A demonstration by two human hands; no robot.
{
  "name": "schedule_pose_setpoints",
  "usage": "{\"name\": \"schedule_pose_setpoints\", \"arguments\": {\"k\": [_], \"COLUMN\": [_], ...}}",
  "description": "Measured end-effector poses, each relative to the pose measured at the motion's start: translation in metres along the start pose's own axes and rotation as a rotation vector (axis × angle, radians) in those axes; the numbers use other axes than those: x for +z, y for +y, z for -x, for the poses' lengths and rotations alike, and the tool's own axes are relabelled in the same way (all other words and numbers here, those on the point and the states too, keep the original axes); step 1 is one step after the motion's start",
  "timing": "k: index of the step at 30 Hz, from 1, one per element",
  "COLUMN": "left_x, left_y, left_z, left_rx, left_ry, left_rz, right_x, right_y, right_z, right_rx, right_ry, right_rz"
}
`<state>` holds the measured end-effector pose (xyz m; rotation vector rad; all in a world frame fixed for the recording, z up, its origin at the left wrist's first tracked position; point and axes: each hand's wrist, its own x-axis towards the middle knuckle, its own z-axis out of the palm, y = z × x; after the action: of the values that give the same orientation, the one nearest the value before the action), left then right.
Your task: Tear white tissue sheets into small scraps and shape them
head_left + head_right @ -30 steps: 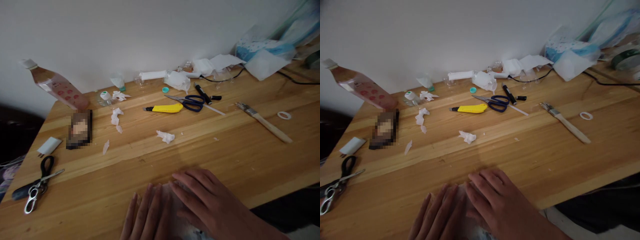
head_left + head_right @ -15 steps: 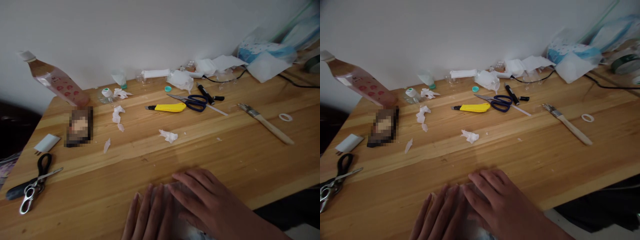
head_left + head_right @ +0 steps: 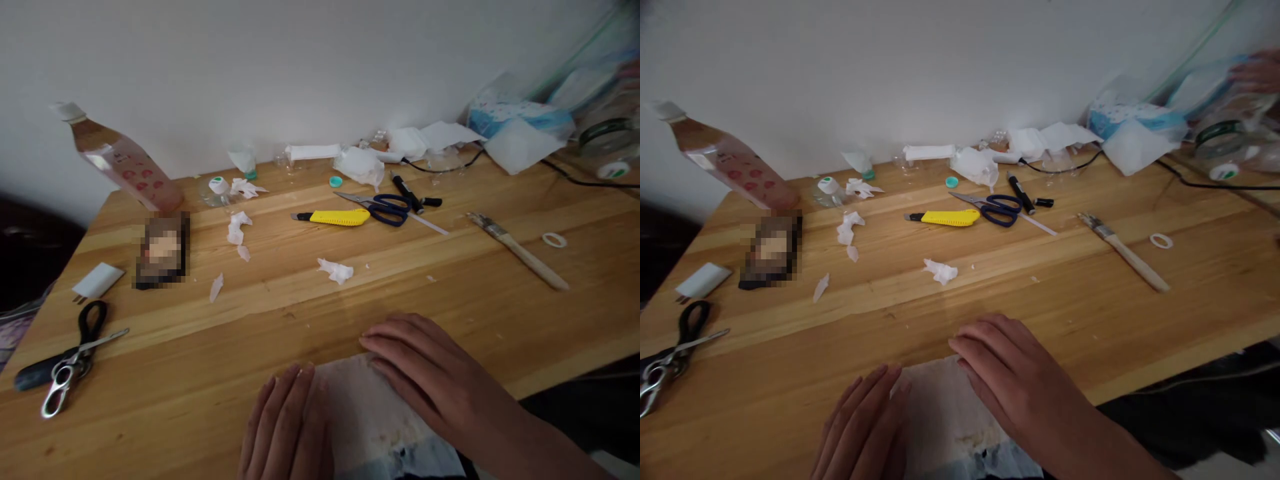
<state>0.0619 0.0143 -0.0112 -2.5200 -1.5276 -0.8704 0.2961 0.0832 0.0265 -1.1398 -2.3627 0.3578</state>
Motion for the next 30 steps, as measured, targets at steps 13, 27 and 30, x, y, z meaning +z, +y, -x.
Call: {"name": "schedule_pose_setpoints", "arguments": {"k": [13, 27, 30], "left_x": [0.008, 0.012, 0.014], "left_y": [-0.007, -0.011, -0.013], "left_z": [-0.042, -0.047, -0.047], "left_rx": [-0.129, -0.196, -0.206], "left_ry": [-0.238, -0.325, -0.302], "left_rz": [0.180, 0.267, 0.273], "right_x": [0.028, 0.026, 0.028], "right_y": [-0.010, -0.008, -0.006], "right_z": [0.002, -0.001, -0.004], "right_rx": [0.099, 0.188, 0.158], "right_ry": [0.014, -0.060, -0.089], "right_rz": [-0.097, -0.181, -0.138]}}
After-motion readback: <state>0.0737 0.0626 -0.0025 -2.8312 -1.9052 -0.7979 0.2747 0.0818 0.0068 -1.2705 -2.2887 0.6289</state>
